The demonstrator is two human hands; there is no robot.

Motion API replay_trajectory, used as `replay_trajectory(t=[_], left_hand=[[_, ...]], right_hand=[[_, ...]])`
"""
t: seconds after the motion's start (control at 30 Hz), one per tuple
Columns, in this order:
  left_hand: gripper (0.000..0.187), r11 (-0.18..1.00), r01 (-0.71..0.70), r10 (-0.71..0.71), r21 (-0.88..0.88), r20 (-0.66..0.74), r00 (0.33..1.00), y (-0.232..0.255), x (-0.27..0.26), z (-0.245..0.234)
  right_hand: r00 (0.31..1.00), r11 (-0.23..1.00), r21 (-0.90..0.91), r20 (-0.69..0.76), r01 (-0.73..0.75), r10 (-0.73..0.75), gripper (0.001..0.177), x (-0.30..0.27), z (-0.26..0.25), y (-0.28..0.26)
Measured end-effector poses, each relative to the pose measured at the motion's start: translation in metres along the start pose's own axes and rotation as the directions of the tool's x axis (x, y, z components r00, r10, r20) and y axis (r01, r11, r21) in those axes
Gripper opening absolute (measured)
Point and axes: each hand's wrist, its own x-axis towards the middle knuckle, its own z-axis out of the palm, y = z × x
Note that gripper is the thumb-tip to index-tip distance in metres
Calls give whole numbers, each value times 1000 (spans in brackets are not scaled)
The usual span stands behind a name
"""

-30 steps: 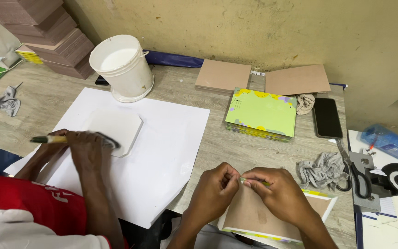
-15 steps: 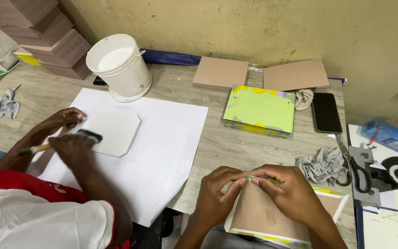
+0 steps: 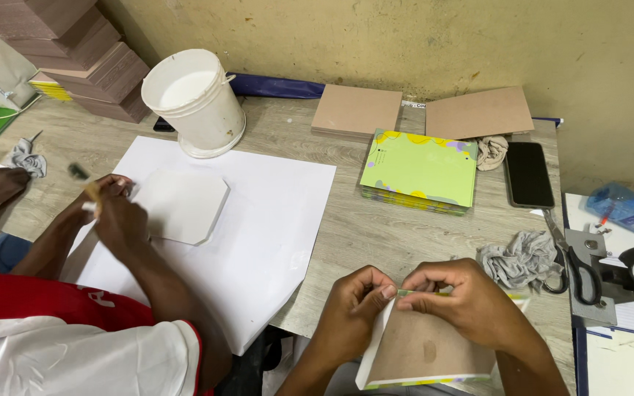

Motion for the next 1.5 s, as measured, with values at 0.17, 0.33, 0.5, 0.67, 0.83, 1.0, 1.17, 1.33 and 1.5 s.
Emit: replay_trajectory(t=[0.17,0.33,0.5,0.67,0.83,1.0,1.17,1.33,1.5], left_hand=[[32,885,-215,221,413,34,975,23,1,-9],[82,992,-20,-2,125,172,985,20,-13,-53],[83,972,-201,218,-121,144,965,-36,-17,-69],[32,944,-328,328,25,-139,934,-16,-13,-52],[25,813,-352,447,463,-111,887,27,-19,-22],[13,359,-555,627,750,246,739,25,-10,3],[24,277,-458,485,844,289,826,22,-10,1],[11,334,-442,339,832,332,880,23,-6,-5],[11,419,-538,298,731,449,842,23,11,-14]], right_hand=[[994,992,78,-50,101,-97,20,6,-2,6],[966,963,217,-237,159,-106,17,4,-13,35],[889,913,279,-430,298,-159,9,6,-12,48],[944,925,260,-252,279,-214,18,-1,-35,52],[917,959,-133,-285,251,-280,39,-27,-15,-9],[745,768,-222,-192,601,-638,37,-28,12,-28],[797,778,-398,-163,486,-581,9,-28,9,-22],[831,805,-433,-191,407,-523,5,-22,17,-4],[782,729,-542,-193,418,-592,11,-11,23,15]])
